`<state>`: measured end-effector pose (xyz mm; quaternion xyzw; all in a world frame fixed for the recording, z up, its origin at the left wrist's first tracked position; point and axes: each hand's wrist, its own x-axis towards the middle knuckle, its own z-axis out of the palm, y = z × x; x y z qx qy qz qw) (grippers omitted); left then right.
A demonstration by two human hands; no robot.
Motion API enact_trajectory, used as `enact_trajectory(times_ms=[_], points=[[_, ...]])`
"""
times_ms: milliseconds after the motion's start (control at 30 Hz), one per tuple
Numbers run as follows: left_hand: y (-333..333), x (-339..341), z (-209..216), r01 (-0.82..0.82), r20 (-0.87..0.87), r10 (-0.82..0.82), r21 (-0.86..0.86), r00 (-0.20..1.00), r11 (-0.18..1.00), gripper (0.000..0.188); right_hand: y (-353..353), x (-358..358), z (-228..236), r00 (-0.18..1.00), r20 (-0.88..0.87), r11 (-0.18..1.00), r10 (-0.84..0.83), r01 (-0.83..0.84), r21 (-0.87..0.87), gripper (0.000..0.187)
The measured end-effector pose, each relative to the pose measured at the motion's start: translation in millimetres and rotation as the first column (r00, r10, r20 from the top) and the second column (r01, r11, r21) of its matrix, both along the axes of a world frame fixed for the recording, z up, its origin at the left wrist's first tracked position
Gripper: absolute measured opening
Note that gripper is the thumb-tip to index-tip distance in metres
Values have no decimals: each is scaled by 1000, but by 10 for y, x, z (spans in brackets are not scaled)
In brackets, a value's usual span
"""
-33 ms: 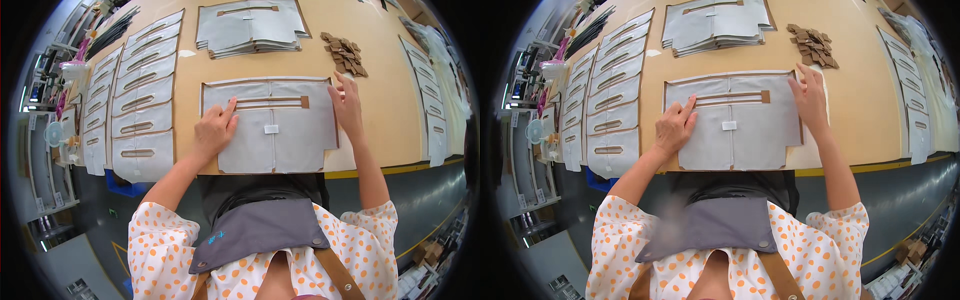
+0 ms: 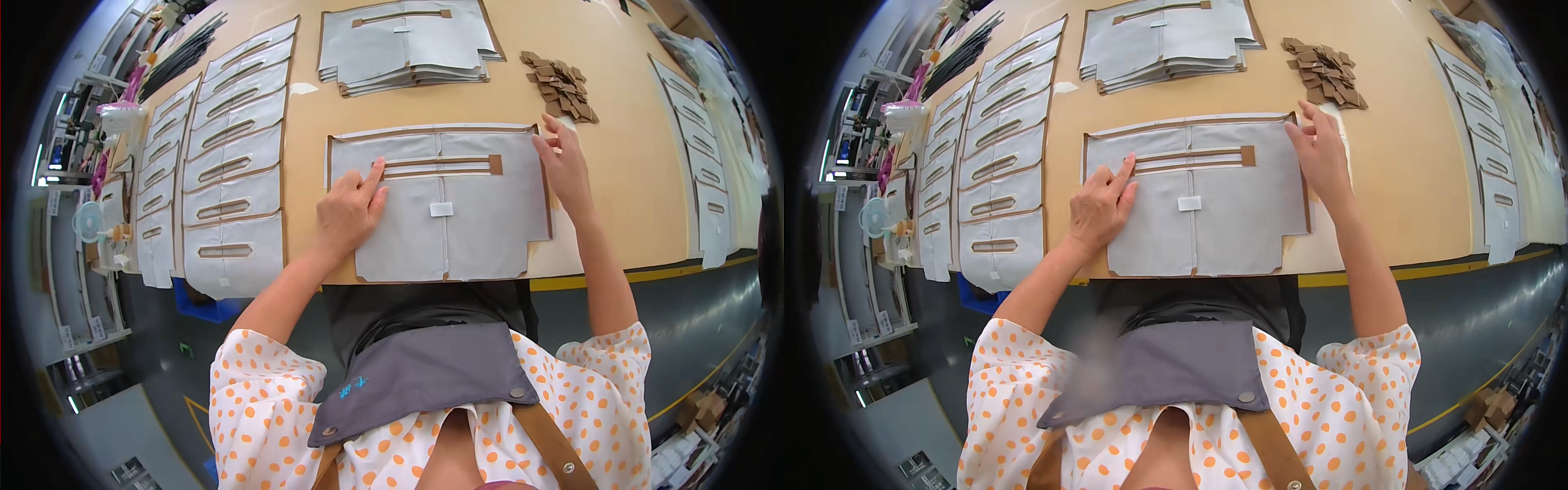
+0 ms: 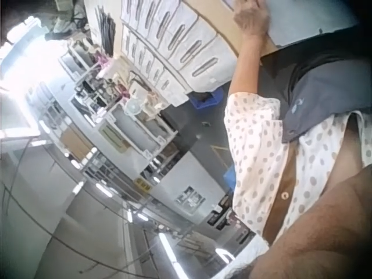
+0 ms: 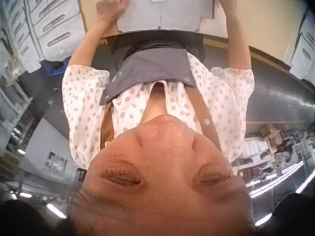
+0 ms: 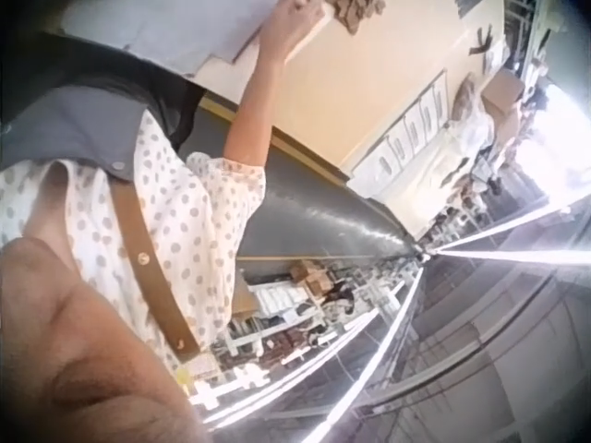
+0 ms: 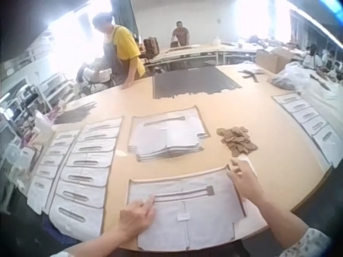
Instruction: The recorder is applying small leather strips/tabs to larger white leather pattern pieces on a workbench.
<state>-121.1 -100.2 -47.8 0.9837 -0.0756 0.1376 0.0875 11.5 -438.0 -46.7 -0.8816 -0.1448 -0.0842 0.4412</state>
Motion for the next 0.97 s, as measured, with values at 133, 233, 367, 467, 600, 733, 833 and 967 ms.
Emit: enact_trajectory(times_ms=[133, 233, 367, 467, 600, 733, 833, 967], points=[[5, -20, -44, -10, -11, 10, -8, 1000, 1000, 47, -97, 203, -45, 950, -313, 982, -4, 64, 180, 39], [1, -19, -81, -15, 41, 17, -44, 999, 999, 51, -142, 271, 50, 903, -426, 998, 49, -33, 44, 36], [78, -4, -50, -81, 52, 96, -234, 994, 969, 60, -98, -6, 174, 900, -426, 995, 89, -64, 74, 28], [231, -11, -95, -218, -9, 254, -543, 967, 811, 59, 2, -320, 210, 967, -249, 995, 61, -39, 92, 23], [484, 100, -82, -213, -30, 465, -914, 885, 346, 49, -107, -605, 173, 997, 56, 970, 52, -64, 234, 14], [540, 33, 373, -395, -361, 186, -897, 914, 198, 38, -108, -521, 323, 997, -58, 858, 51, -14, 513, 18], [622, 216, 467, -561, -559, 48, -818, 827, 126, 26, 31, -144, 601, 981, -185, 870, 59, 41, 491, 23], [915, 936, 796, -481, -466, 119, -853, 877, 204, 27, 303, 872, 896, 952, -255, 891, 168, -36, 452, 30]])
